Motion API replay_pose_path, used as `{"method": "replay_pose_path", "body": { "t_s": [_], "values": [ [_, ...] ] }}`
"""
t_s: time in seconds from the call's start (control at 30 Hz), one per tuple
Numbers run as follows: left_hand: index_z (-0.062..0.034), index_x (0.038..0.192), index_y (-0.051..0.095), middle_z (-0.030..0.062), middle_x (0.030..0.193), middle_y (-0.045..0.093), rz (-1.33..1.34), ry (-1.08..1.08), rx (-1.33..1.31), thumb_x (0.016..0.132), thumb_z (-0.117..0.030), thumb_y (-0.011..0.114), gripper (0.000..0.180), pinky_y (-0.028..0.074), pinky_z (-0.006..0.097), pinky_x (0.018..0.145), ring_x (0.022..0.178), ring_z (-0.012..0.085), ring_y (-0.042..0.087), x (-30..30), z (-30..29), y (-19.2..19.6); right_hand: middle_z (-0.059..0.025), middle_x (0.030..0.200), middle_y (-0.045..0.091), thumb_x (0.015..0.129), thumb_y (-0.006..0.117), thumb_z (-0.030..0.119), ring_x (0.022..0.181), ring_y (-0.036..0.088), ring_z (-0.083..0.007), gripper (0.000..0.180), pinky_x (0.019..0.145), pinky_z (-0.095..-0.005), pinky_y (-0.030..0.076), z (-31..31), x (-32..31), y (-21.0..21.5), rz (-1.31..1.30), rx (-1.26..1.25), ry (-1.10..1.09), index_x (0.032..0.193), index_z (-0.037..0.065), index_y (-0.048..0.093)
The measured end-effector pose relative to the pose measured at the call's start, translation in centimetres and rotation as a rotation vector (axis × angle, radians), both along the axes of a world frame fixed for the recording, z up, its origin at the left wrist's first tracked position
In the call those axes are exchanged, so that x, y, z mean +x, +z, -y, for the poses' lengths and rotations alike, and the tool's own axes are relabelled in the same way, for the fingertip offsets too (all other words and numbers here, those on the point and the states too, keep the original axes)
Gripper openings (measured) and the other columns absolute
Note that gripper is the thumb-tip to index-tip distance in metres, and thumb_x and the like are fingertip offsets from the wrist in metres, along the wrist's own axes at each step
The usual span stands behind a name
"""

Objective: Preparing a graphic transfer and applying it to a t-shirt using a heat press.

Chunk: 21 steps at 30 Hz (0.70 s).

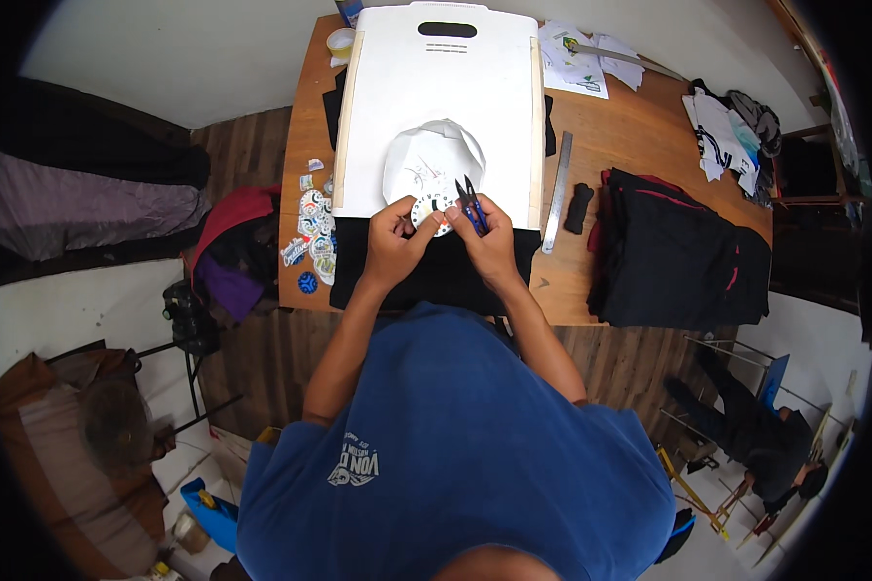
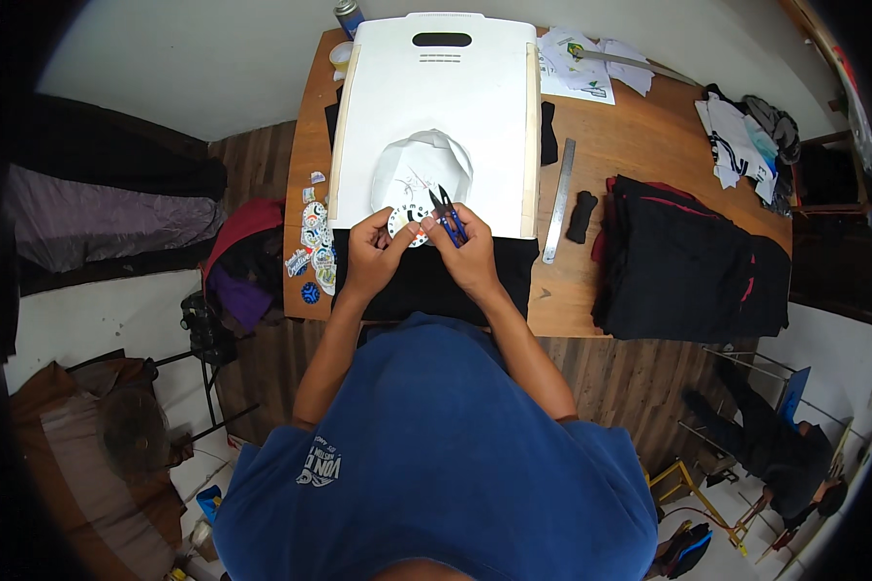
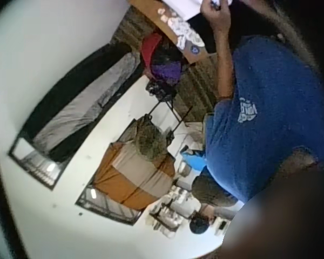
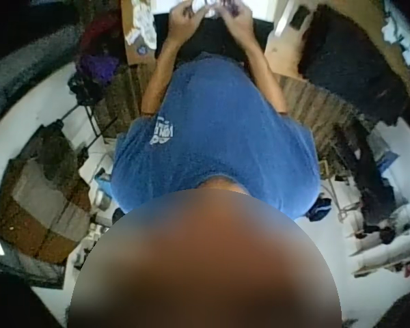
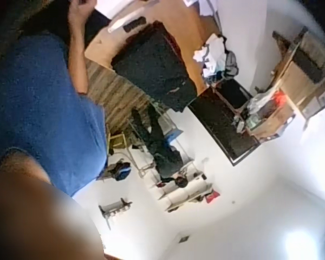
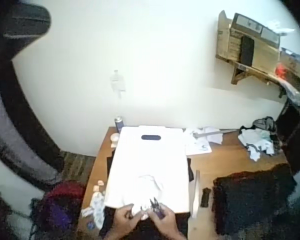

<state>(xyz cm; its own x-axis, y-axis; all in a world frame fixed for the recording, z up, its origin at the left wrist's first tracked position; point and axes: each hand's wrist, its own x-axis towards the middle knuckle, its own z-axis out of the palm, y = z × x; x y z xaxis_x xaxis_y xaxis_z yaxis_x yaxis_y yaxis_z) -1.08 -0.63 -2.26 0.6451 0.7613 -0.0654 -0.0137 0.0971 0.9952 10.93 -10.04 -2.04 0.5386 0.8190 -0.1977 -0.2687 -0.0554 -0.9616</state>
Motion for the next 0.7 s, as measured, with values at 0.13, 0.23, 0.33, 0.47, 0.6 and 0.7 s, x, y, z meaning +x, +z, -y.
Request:
{"method": "replay_pose_path", "body": {
  "t_s": [0.13,0.23,0.33,0.47,0.6,0.7],
  "values": [
    [-0.0003,0.085,0.065,-0.0075,0.069,0.056,0.026,0.063,-0.023,0.087,-0.007,0.068,0.008,0.031,0.016,0.051,0.060,-0.0030,0.041,-0.1,0.0,-0.3,0.0071,0.075,0.052,0.091,0.068,0.019,0.064,0.041,0.0005,0.016,0.056,-0.0167,0.032,0.2,-1.1,-0.1,-0.045,0.005,-0.044,0.092,0.006,0.059],
    [0.0005,0.085,0.064,-0.0060,0.071,0.057,0.056,0.097,-0.049,0.089,-0.006,0.066,0.008,0.032,0.016,0.051,0.061,-0.0031,0.043,0.0,0.3,0.2,0.0079,0.073,0.051,0.091,0.067,0.018,0.062,0.039,0.0011,0.014,0.054,-0.0171,0.030,0.1,-2.4,-0.8,-0.107,0.027,-0.066,0.092,0.006,0.058],
    [0.0012,0.085,0.063,-0.0047,0.073,0.058,0.139,0.082,-0.075,0.090,-0.005,0.065,0.009,0.034,0.016,0.052,0.063,-0.0029,0.046,0.3,0.6,1.6,0.0076,0.070,0.048,0.091,0.067,0.017,0.058,0.038,0.0007,0.014,0.050,-0.0175,0.029,-0.1,-3.5,-0.8,-0.129,0.025,-0.091,0.091,0.007,0.057],
    [0.0016,0.085,0.062,-0.0028,0.075,0.060,0.144,0.052,-0.112,0.090,-0.006,0.065,0.010,0.037,0.015,0.054,0.064,-0.0017,0.049,-0.2,0.5,1.8,0.0062,0.064,0.043,0.094,0.062,0.017,0.053,0.036,-0.0015,0.014,0.048,-0.0190,0.029,-0.1,-4.1,-0.1,-0.199,0.036,-0.140,0.093,0.007,0.053],
    [0.0010,0.087,0.063,-0.0010,0.079,0.062,0.120,0.070,-0.091,0.092,-0.009,0.065,0.011,0.039,0.017,0.056,0.066,0.0004,0.052,-0.7,0.0,0.4,0.0043,0.057,0.033,0.100,0.051,0.020,0.047,0.032,-0.0067,0.016,0.046,-0.0229,0.030,0.5,-4.2,0.4,-0.329,0.154,-0.152,0.104,0.005,0.050],
    [0.0002,0.086,0.062,-0.0002,0.079,0.063,0.111,0.084,-0.114,0.092,-0.011,0.064,0.013,0.041,0.018,0.057,0.067,0.0016,0.054,-0.5,-0.3,1.5,0.0038,0.058,0.033,0.102,0.046,0.027,0.048,0.032,-0.0066,0.023,0.046,-0.0230,0.030,0.7,-3.7,0.0,-0.220,0.167,-0.068,0.106,0.004,0.050]
  ]
}}
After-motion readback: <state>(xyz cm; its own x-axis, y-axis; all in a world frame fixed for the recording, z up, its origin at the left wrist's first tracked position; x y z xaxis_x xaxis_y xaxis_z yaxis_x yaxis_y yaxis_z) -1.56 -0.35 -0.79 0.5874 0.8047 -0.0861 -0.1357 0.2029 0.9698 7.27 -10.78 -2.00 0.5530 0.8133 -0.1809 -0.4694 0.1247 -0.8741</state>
